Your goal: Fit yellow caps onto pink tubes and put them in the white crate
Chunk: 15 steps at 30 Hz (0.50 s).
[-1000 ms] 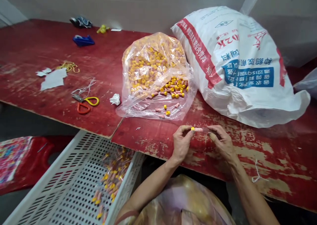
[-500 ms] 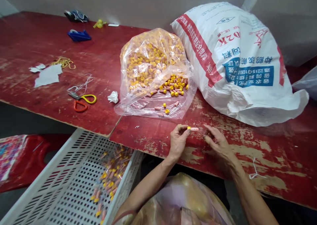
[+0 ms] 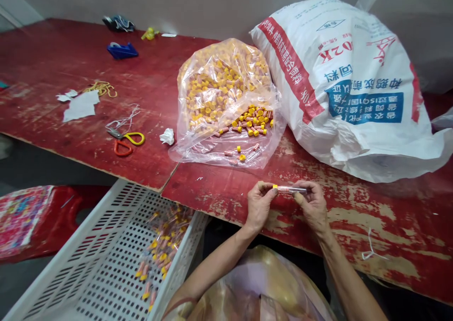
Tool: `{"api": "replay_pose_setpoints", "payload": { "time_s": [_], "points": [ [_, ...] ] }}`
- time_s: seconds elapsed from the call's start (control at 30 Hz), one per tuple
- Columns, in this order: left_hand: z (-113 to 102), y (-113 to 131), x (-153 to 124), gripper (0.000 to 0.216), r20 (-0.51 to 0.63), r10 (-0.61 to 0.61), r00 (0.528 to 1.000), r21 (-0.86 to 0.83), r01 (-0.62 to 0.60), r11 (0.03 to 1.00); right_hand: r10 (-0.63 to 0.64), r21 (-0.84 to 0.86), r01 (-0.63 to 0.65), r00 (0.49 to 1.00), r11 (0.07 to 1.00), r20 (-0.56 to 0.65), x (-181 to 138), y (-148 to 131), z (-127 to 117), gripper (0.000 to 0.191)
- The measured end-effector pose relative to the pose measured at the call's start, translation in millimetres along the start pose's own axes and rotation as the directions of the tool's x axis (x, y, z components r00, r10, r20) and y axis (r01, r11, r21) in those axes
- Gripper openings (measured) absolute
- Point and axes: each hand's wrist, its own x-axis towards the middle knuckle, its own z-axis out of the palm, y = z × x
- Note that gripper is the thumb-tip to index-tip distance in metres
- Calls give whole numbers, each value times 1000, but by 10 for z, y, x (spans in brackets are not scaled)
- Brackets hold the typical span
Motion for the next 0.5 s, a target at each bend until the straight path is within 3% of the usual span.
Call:
{"api": "replay_pose_setpoints", "payload": {
  "time_s": [0.13,0.3,0.37,0.43,0.5],
  "points": [
    [25,2,-69,19,49,-1,999,31,-1,1000,-57,-165,69,996,984,76,-40,-1,54,24],
    [39,-28,-98,22,-33,-15,999,-95,11,995,-320,-439,336,941,833,112,-147,51,246,18],
    [6,1,-81,20,-5,-25,1000,-151,24,988,-388,-455,404,912,794,133,-190,63,369,22],
    [-97,88,-57,21,19,-24,1000,-154,27,988,-406,-408,474,880,780,247,-213,55,448,31],
    [-318,248,-49,21,-44,19,999,-82,-22,996,-403,-334,524,838,783,369,-198,46,393,41]
  ]
}}
